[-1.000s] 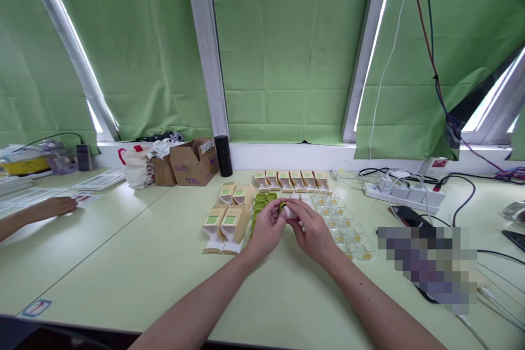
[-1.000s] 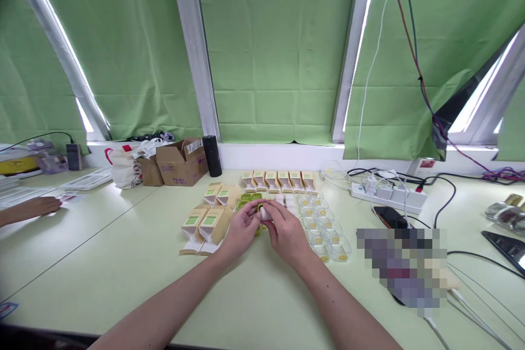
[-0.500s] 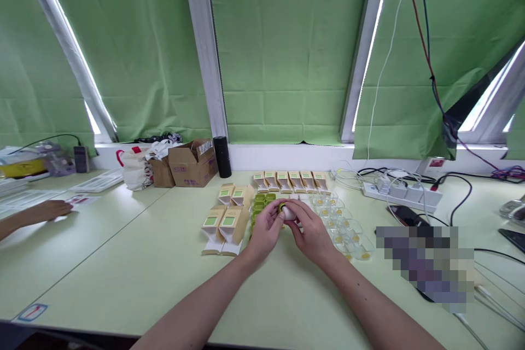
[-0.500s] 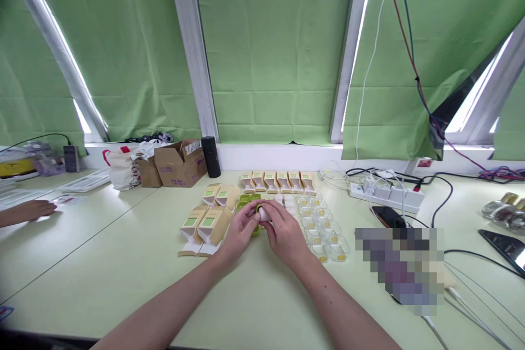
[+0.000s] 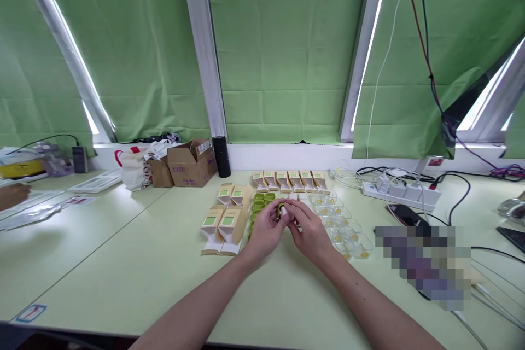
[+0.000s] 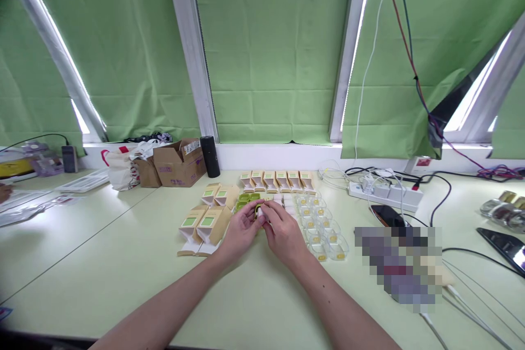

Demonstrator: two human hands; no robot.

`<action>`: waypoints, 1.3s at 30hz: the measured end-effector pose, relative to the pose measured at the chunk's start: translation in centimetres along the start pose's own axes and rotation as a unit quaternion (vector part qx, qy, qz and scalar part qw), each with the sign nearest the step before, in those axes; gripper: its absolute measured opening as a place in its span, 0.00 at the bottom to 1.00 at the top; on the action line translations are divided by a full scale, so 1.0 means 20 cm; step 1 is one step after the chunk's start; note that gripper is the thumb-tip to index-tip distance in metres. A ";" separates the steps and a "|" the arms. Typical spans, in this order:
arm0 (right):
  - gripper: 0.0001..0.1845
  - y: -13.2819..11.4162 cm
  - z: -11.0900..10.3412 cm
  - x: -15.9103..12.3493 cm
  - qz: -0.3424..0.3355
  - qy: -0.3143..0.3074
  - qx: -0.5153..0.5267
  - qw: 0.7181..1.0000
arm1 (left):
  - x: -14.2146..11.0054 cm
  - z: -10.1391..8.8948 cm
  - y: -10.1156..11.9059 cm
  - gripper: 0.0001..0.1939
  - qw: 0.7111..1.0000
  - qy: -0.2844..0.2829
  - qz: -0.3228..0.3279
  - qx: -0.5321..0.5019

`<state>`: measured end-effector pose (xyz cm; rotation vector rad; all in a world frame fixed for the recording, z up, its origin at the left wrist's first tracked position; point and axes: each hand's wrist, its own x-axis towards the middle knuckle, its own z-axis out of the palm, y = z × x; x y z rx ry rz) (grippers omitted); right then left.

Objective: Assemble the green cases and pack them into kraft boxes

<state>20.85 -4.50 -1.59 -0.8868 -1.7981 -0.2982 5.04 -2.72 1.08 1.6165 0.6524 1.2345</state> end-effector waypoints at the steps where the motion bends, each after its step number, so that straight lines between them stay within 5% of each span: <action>1: 0.24 0.00 0.00 0.00 -0.002 0.003 -0.001 1.000 | 0.00 0.00 0.00 0.28 1.000 0.000 0.001 0.002; 17: 0.32 -0.01 -0.01 0.00 0.065 -0.025 0.053 0.996 | 0.02 -0.02 -0.05 0.32 0.998 -0.001 -0.023 -0.064; 27: 0.23 -0.03 -0.03 0.02 0.170 -0.016 0.114 0.979 | 0.01 -0.04 -0.05 0.37 0.996 -0.012 -0.008 -0.087; 35: 0.21 -0.03 -0.02 0.06 0.298 0.025 0.296 0.907 | -0.01 -0.08 -0.01 0.18 0.992 0.068 0.055 0.094; 39: 0.25 -0.03 -0.02 0.08 0.334 0.045 0.387 0.859 | -0.01 -0.09 -0.01 0.18 0.973 0.076 0.108 0.189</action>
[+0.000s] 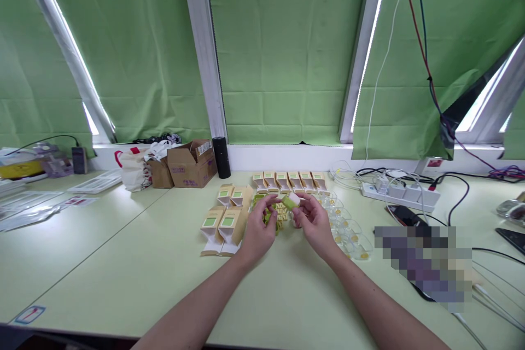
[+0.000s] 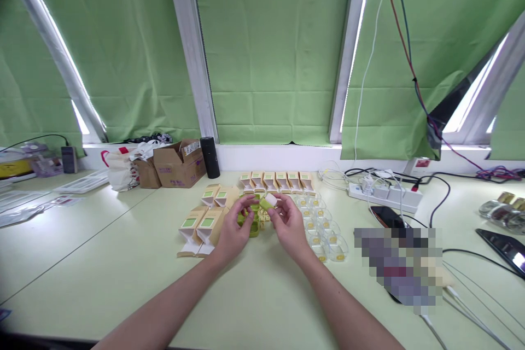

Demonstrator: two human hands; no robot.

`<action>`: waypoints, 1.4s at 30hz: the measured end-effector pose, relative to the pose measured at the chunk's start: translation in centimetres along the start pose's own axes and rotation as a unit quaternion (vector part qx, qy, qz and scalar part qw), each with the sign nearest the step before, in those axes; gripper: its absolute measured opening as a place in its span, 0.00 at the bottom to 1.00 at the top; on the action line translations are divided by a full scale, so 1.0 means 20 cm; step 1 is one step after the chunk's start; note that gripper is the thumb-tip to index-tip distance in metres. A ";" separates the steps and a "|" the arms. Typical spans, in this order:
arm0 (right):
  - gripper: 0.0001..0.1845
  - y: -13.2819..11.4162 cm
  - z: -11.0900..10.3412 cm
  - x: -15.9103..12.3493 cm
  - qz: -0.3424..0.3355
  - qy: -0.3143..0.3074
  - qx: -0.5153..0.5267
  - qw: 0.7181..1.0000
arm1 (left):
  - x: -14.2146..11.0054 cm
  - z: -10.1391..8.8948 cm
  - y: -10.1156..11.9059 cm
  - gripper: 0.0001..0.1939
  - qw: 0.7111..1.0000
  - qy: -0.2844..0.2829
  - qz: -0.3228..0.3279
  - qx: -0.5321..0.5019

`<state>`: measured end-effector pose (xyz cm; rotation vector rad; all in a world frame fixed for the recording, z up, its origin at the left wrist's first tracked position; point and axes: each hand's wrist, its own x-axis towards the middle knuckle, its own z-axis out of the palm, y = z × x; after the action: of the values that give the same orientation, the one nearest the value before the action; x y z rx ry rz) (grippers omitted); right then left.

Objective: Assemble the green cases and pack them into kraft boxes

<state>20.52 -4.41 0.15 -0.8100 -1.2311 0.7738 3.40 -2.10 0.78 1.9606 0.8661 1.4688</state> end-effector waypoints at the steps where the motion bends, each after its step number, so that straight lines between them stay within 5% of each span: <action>1: 0.25 0.00 0.00 0.00 0.010 0.001 0.017 1.000 | 0.00 0.00 0.00 0.19 1.000 -0.001 0.019 0.020; 9: 0.29 -0.02 0.01 0.02 0.080 0.010 0.077 0.994 | -0.01 0.00 -0.02 0.26 0.981 -0.007 0.146 0.127; 18: 0.31 -0.01 0.01 0.00 0.122 -0.030 0.066 0.990 | 0.00 0.01 -0.05 0.26 0.983 -0.021 0.137 0.123; 33: 0.32 -0.02 0.00 -0.01 0.110 -0.039 0.068 0.991 | 0.06 0.00 -0.01 0.16 0.996 -0.008 -0.086 -0.034; 42: 0.26 -0.05 -0.02 -0.02 0.065 0.015 -0.101 0.993 | 0.09 0.01 -0.09 0.32 0.967 0.026 -0.200 -0.157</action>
<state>20.81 -5.33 0.73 -1.0722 -1.2530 0.7467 3.66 0.49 0.55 1.4245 0.9230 1.3254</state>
